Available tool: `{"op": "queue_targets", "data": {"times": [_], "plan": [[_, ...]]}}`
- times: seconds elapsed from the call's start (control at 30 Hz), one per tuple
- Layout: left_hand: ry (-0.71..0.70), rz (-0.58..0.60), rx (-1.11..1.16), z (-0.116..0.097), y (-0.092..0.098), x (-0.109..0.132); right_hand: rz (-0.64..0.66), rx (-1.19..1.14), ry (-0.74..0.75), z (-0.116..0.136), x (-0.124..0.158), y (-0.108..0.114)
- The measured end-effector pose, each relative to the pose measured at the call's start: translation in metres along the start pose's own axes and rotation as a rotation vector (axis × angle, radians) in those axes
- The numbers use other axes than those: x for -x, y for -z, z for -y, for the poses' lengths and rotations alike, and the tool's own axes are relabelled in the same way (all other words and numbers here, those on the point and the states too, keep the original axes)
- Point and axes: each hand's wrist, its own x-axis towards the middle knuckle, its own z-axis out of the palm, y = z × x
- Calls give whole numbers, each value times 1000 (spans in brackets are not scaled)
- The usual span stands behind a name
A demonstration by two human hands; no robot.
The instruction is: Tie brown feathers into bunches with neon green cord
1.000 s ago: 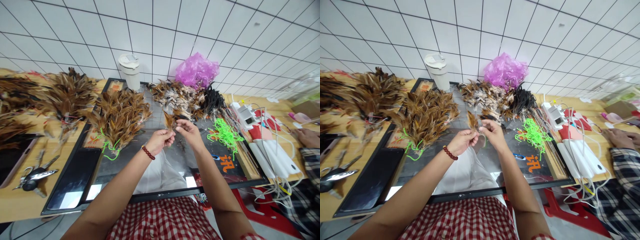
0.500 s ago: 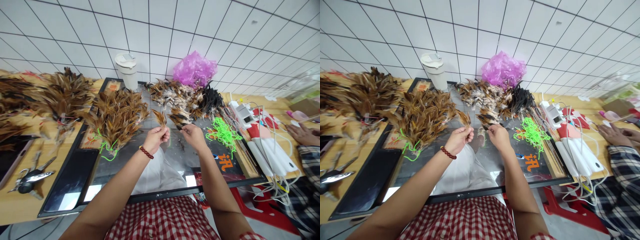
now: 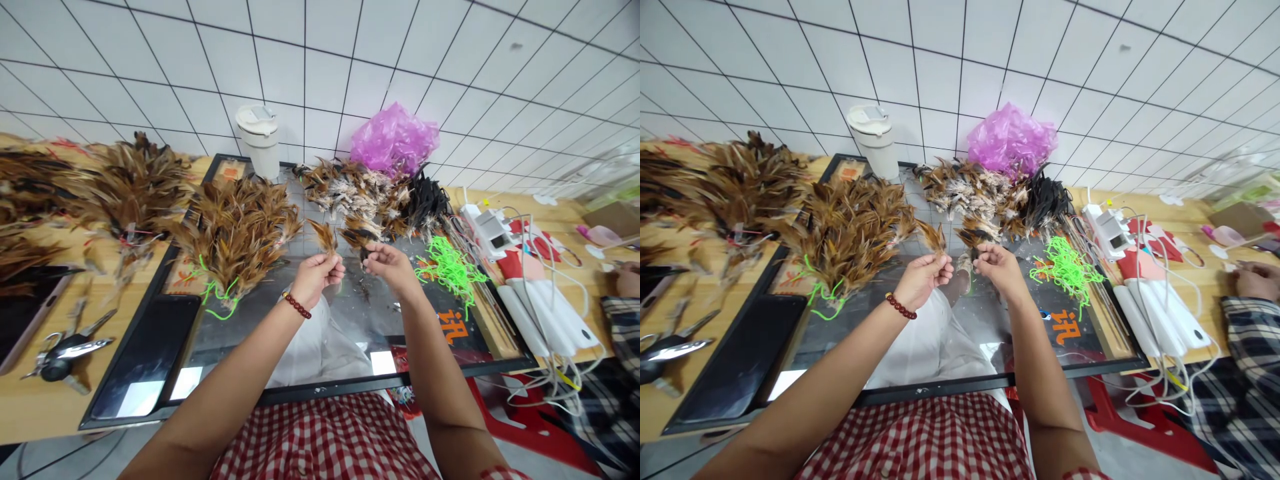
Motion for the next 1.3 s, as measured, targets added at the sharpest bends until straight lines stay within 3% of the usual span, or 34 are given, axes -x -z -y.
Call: {"op": "queue_targets", "data": {"times": [0.23, 0.4, 0.67, 0.83, 0.93, 1.03, 1.1, 1.17, 1.3], "plan": [[68, -2, -86, -2, -5, 5, 49, -301, -161, 2, 5, -17], [78, 13, -78, -3, -6, 6, 46, -282, -90, -3, 6, -30], [213, 104, -9, -4, -4, 7, -111, -251, 120, -11, 7, -45], [222, 115, 15, -3, -3, 6, -142, -101, 157, -13, 8, -49], [124, 98, 30, -3, -3, 5, -179, 30, 249, -13, 6, -38], [7, 13, 135, -7, -2, 3, -257, 388, 432, -11, 2, -18], [-35, -51, 189, -10, -1, 1, -217, 674, 506, -10, 1, -8], [-59, -96, 211, -12, 0, -1, -151, 877, 492, -10, 3, -7], [-85, -127, 202, -12, 0, -2, -109, 1080, 306, -12, 8, -24]]}}
